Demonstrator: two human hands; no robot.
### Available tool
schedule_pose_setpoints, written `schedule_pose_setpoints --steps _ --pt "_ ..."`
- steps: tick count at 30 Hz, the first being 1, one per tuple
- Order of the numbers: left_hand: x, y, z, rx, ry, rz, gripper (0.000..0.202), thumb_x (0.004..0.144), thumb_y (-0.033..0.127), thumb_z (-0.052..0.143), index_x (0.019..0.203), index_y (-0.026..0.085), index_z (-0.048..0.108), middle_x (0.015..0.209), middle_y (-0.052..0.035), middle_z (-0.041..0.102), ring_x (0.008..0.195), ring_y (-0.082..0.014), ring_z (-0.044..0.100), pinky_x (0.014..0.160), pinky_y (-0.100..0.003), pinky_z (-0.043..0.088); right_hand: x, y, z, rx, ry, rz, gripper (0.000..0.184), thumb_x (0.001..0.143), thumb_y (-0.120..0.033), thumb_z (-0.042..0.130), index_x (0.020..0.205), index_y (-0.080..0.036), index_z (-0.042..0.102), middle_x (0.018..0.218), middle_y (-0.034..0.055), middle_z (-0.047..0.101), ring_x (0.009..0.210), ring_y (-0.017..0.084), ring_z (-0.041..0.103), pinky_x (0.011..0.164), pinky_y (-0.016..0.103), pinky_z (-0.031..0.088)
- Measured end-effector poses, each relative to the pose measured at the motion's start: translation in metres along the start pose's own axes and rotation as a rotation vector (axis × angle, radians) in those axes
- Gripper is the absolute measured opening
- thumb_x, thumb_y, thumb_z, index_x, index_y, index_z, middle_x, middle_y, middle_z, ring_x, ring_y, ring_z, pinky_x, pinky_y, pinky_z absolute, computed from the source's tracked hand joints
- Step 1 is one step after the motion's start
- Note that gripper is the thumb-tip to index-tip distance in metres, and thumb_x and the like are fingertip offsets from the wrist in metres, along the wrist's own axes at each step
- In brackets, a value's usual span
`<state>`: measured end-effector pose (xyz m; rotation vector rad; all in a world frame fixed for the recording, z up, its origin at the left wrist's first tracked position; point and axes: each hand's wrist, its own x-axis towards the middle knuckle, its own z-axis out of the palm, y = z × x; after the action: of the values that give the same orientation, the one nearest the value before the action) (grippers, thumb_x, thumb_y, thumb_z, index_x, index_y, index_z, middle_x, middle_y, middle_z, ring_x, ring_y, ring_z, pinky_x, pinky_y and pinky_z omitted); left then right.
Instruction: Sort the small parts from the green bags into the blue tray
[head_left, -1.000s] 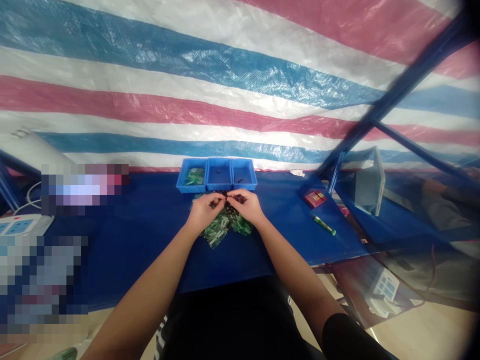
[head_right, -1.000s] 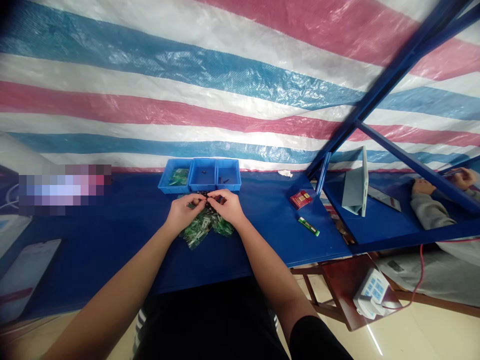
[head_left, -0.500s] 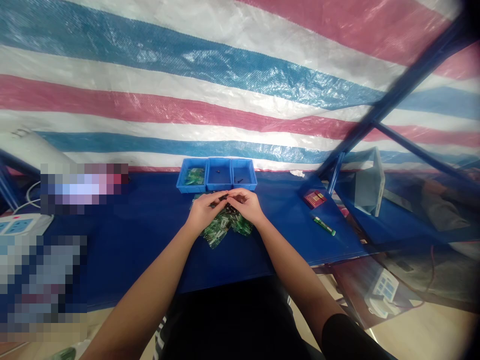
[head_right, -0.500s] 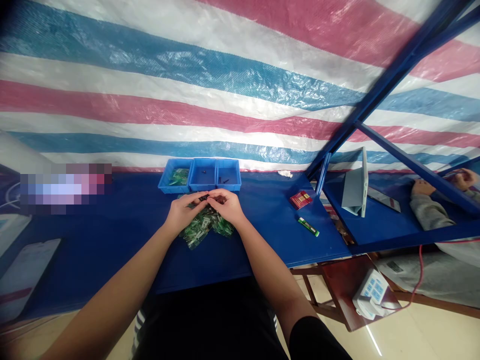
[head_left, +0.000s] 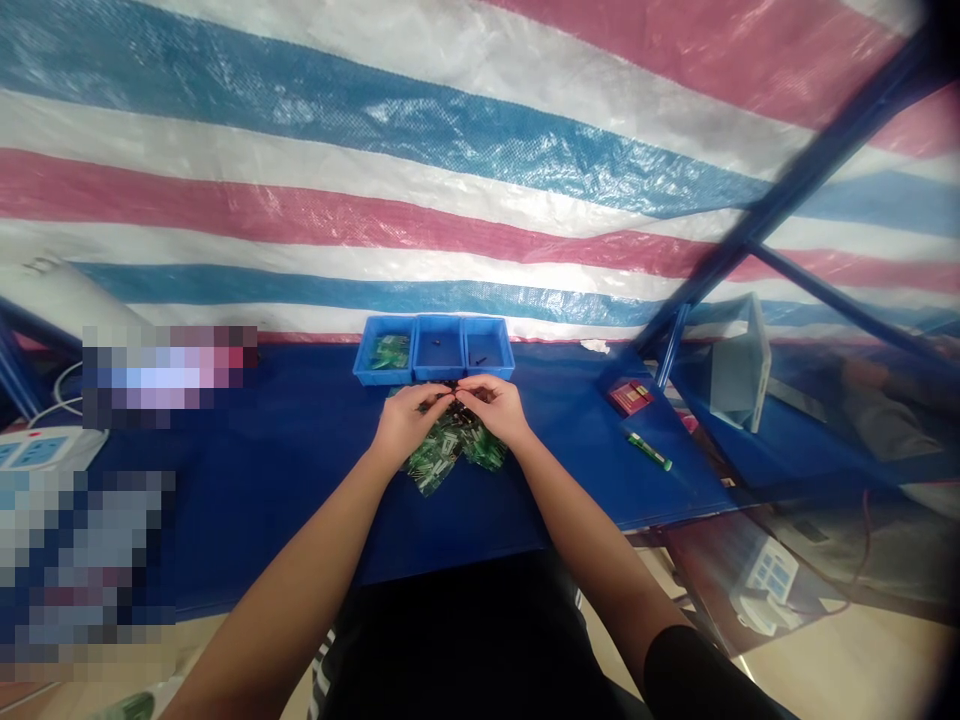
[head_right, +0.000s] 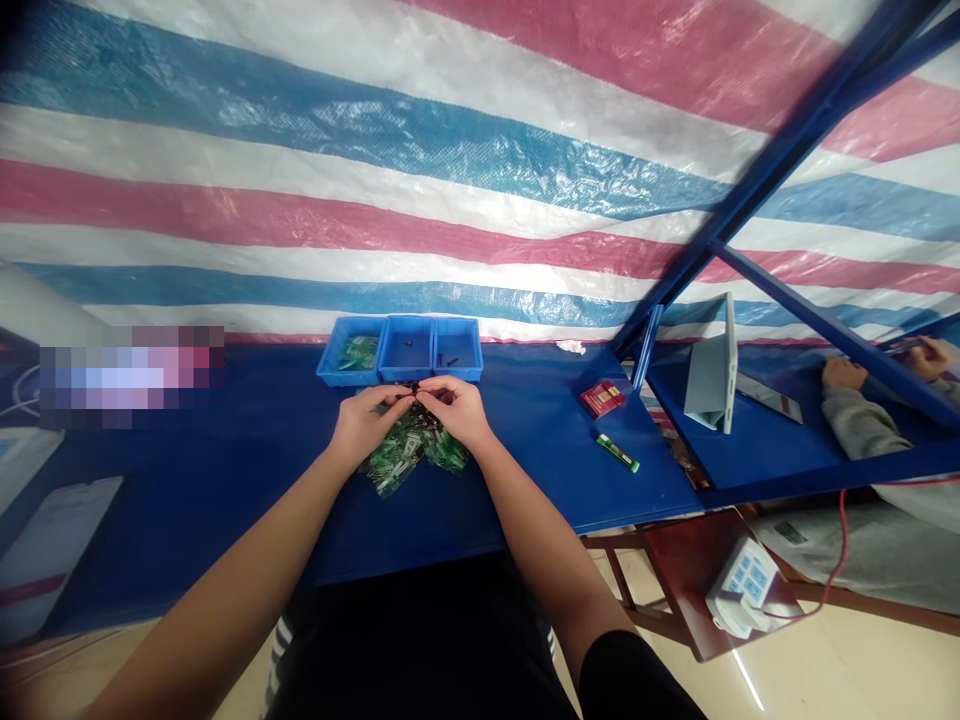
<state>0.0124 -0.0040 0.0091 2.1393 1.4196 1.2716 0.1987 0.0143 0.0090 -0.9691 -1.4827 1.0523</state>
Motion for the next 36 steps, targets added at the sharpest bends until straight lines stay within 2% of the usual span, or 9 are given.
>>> schedule_pose_setpoints --steps 8,12,19,24,30,36 --pt "0.0001 -0.0016 0.0004 -0.033 0.033 0.044 0.024 0.088 0.042 0.062 0.099 0.024 0.074 0.076 -0.0021 0.07 0.073 -0.0164 0.063 0.071 -0.028 0.051 0.001 0.002 0.0008 0.045 -0.011 -0.006 0.026 0.077 -0.041 0.074 0.094 -0.022 0.074 0.091 0.0057 0.074 0.078 0.019 0.068 0.07 0.032 0.056" --pt "-0.0006 -0.0009 0.0 -0.022 0.02 -0.03 0.033 0.087 0.045 0.062 0.11 0.023 0.071 0.078 -0.0022 0.07 0.071 -0.0157 0.063 0.068 -0.027 0.052 0.0011 -0.0004 -0.0006 0.018 0.021 -0.008 0.028 0.076 -0.043 0.074 0.095 -0.022 0.074 0.089 0.0054 0.074 0.08 0.02 0.069 0.071 0.033 0.056" --pt "0.0002 -0.0005 -0.0013 -0.021 0.003 -0.032 0.03 0.089 0.045 0.059 0.104 0.022 0.073 0.076 -0.0025 0.069 0.071 -0.0159 0.062 0.066 -0.026 0.051 0.0014 -0.003 -0.0016 -0.015 0.021 -0.009 0.026 0.076 -0.042 0.074 0.092 -0.022 0.074 0.089 0.0053 0.075 0.077 0.019 0.068 0.064 0.03 0.054" --pt "0.0003 -0.0016 -0.0009 -0.018 -0.002 -0.039 0.032 0.088 0.045 0.061 0.107 0.022 0.071 0.075 -0.0019 0.068 0.07 -0.0156 0.062 0.065 -0.026 0.051 0.0015 -0.004 -0.0016 -0.012 0.055 -0.025 0.022 0.075 -0.039 0.074 0.089 -0.022 0.074 0.087 0.0044 0.075 0.07 0.017 0.065 0.059 0.029 0.05" --pt "-0.0001 -0.0001 -0.0013 0.01 -0.009 -0.046 0.031 0.089 0.045 0.06 0.104 0.022 0.072 0.077 -0.0023 0.069 0.071 -0.0158 0.063 0.065 -0.025 0.051 0.0015 -0.0045 -0.0021 -0.012 0.06 -0.017 0.02 0.075 -0.039 0.075 0.085 -0.022 0.074 0.088 0.0043 0.075 0.066 0.016 0.063 0.058 0.029 0.049" --pt "0.0001 0.0004 -0.0015 0.001 0.027 -0.026 0.03 0.088 0.045 0.06 0.102 0.022 0.073 0.078 -0.0032 0.07 0.073 -0.0169 0.064 0.066 -0.027 0.051 0.0016 -0.0036 -0.0014 -0.004 0.052 -0.017 0.023 0.074 -0.039 0.075 0.088 -0.022 0.074 0.09 0.0051 0.075 0.073 0.018 0.066 0.061 0.029 0.051"
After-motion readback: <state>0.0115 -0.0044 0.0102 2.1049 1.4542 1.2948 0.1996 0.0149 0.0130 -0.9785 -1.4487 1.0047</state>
